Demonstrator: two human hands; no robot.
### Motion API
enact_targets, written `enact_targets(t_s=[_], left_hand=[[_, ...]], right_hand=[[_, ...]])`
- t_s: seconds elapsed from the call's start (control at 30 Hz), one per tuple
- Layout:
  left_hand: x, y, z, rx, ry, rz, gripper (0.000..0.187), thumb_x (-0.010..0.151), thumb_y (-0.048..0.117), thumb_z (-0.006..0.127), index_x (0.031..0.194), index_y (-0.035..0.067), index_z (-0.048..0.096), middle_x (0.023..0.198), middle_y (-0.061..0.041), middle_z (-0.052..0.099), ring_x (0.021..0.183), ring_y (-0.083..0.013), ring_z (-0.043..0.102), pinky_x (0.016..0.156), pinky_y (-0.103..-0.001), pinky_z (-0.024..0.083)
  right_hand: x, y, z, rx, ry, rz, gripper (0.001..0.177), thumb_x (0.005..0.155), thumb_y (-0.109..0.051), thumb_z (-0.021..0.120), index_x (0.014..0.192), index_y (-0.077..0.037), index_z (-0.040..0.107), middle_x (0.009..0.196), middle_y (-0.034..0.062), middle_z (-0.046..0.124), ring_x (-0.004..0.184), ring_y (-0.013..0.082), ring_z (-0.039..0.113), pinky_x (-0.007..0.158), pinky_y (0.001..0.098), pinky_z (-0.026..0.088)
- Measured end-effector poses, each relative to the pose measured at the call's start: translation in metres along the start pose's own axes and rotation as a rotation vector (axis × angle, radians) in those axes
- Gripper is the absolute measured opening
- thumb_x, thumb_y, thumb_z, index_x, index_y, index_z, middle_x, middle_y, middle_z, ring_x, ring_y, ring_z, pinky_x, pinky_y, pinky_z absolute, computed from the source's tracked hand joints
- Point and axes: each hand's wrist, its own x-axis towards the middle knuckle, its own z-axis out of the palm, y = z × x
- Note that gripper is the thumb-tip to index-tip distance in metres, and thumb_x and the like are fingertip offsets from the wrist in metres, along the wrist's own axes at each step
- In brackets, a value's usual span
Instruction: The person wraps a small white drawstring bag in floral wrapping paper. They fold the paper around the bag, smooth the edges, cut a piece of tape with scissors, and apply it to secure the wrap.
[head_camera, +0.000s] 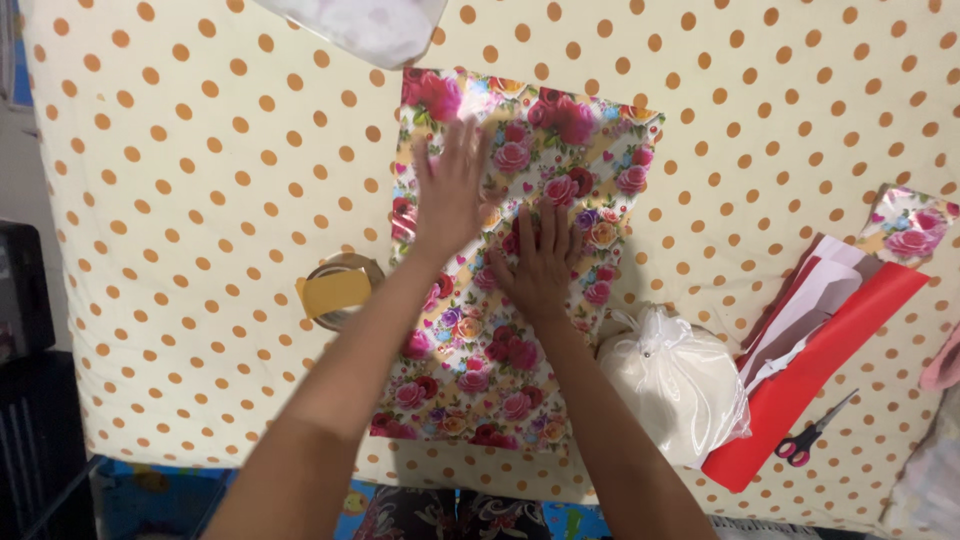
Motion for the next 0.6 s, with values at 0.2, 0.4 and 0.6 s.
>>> enact_targets(t_s=[0.2, 0.4, 0.6], left_hand=[[-0.017, 0.014, 0.007, -0.088, -0.141, -0.008, 0.113, 0.084, 0.059, 0.075, 0.166, 0.013, 0.011, 0.174, -0.013, 0.006, 0.161, -0.0299, 0.004, 0.128, -0.060, 0.004], [0.017, 0.001, -0.006, -0.098, -0.253, -0.091, 0.149, 0.055, 0.083, 0.079, 0.165, 0.014, 0.006, 0.172, -0.016, 0.003, 0.159, -0.0308, 0.001, 0.127, -0.057, -0.001], [0.036, -0.032, -0.021, -0.069, -0.229, -0.183, 0.154, 0.055, 0.098, 0.069, 0.166, 0.012, 0.006, 0.174, -0.016, 0.002, 0.161, -0.0326, -0.002, 0.128, -0.059, -0.004]], right_hand=[[0.053, 0.009, 0.005, 0.043, 0.049, -0.033, 0.067, 0.102, -0.039, 0.061, 0.157, -0.005, 0.042, 0.163, 0.0202, 0.037, 0.155, 0.0378, 0.032, 0.129, 0.0583, 0.020], [0.108, 0.026, 0.011, -0.015, 0.067, -0.111, 0.073, 0.104, -0.042, 0.063, 0.163, -0.008, 0.036, 0.171, 0.0180, 0.026, 0.160, 0.0356, 0.023, 0.131, 0.0556, 0.017], [0.114, 0.033, 0.010, -0.027, 0.080, -0.082, 0.078, 0.105, -0.052, 0.061, 0.163, -0.009, 0.032, 0.170, 0.0154, 0.024, 0.159, 0.0353, 0.021, 0.129, 0.0538, 0.017]])
